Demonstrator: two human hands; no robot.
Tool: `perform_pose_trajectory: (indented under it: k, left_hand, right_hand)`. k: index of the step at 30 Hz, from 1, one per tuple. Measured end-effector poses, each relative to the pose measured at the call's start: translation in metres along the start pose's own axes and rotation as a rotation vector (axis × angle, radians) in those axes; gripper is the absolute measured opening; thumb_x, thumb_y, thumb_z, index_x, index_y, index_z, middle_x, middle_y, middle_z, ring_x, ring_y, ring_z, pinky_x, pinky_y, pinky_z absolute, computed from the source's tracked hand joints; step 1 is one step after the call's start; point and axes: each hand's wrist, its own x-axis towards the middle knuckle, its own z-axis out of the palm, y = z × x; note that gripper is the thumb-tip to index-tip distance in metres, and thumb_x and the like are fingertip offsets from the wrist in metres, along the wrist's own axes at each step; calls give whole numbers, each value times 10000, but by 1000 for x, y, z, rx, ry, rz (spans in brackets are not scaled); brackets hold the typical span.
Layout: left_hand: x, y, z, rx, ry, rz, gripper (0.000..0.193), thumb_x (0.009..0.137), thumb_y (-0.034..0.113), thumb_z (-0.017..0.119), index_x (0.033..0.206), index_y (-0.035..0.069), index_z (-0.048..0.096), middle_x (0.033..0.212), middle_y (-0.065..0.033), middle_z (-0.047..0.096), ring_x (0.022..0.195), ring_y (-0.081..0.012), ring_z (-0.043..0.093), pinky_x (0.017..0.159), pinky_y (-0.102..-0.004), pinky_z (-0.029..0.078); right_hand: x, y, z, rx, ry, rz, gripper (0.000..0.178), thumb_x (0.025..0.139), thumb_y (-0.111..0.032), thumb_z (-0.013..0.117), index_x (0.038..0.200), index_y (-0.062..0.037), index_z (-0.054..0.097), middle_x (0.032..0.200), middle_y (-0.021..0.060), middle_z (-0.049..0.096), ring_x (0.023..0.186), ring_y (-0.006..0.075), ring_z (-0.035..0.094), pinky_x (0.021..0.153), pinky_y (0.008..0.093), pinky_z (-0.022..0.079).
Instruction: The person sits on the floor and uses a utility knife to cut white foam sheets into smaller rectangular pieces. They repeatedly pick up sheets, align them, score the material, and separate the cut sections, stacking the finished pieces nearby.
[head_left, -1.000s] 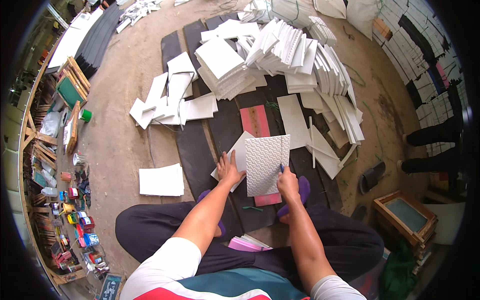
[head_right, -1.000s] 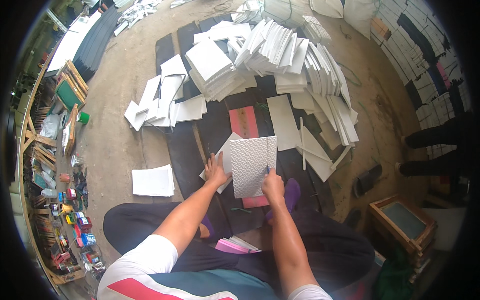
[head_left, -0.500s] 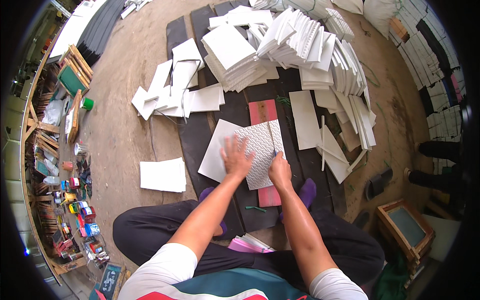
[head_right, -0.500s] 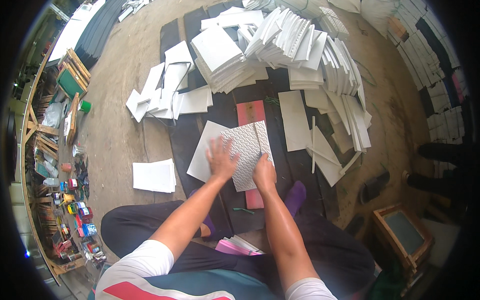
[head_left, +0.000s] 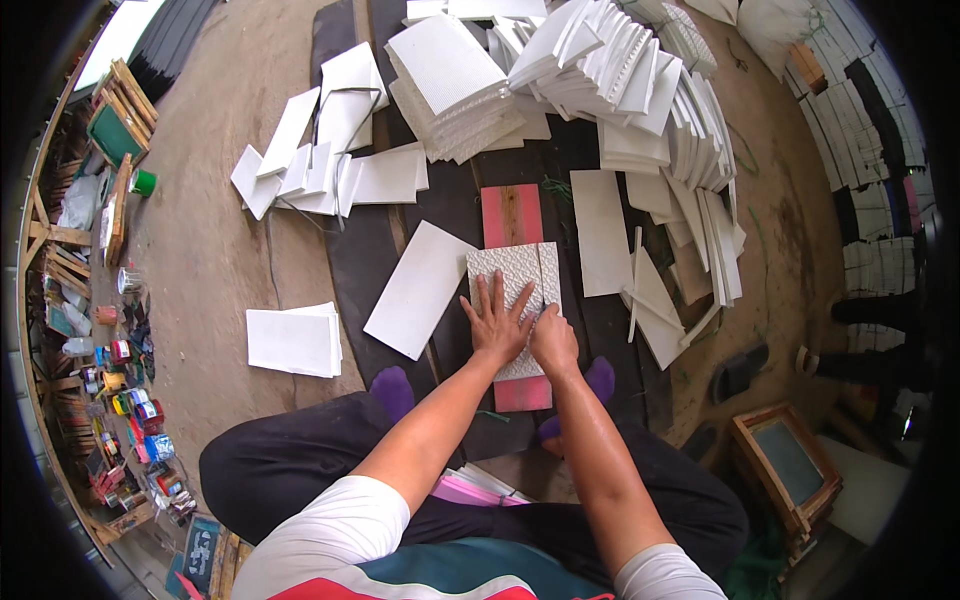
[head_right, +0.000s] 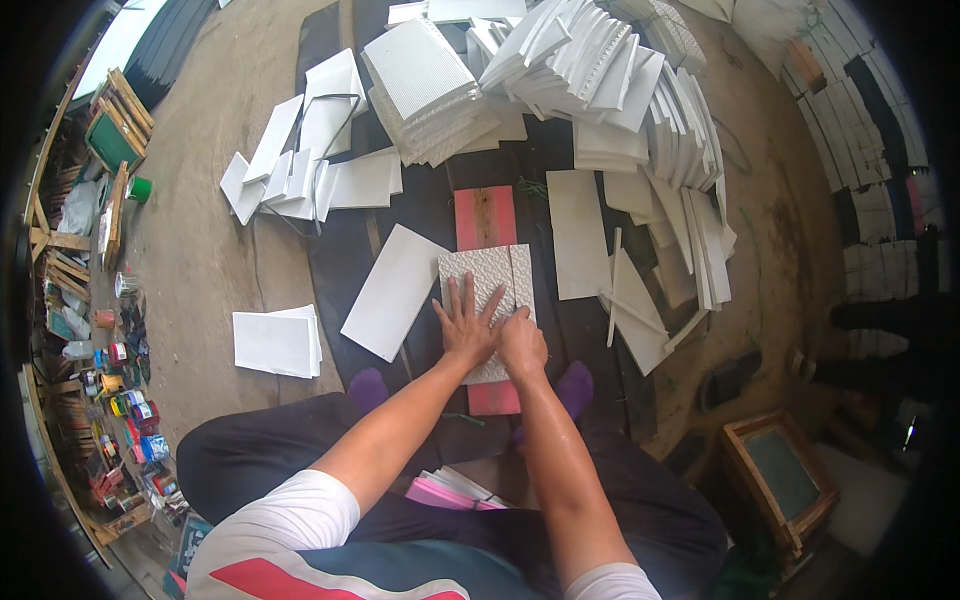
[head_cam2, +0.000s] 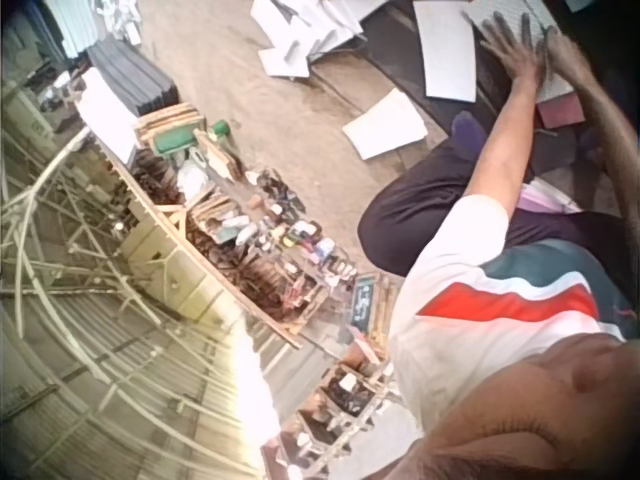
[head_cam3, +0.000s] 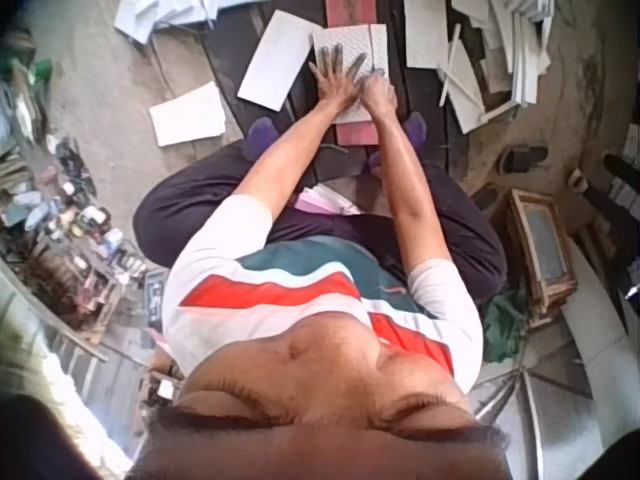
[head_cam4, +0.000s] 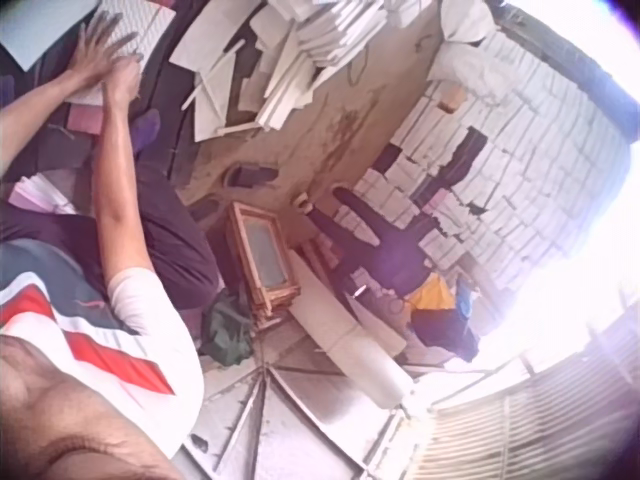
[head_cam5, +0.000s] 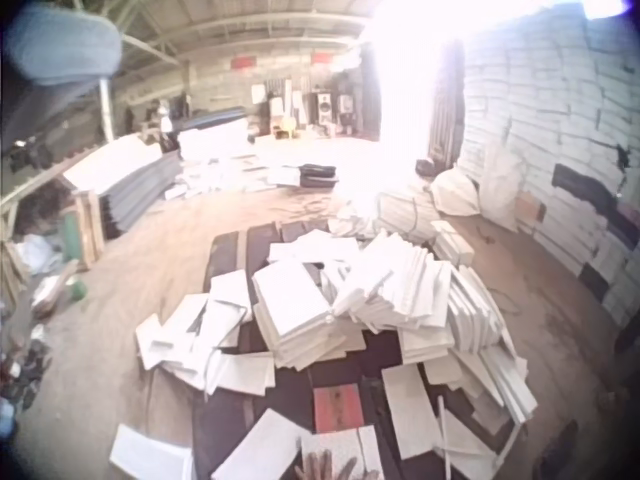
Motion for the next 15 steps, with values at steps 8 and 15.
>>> perform_pose_trajectory:
  k: [8,15]
  left_hand:
    - [-4,-4,17,-12,32,8,694,1053,623,393,1673,459,129,1762,-178,-79,1601,-477,-81,1183,-791,29]
    - [16,-12,8,-9,83,-19,721,1043,634,421,1681,413,168,1759,-204,-39,1598,-497,-41,1218,-736,84]
  right_hand:
    - [-3,16,21,25,-27,-22,362,1023,-191,528,1192,124,475,1056,401,688,1038,566,679,917,607,542]
    - [-2,23,30,41,47,-21,404,999,-114,504,1370,37,450,1056,390,692,1021,577,673,912,639,519]
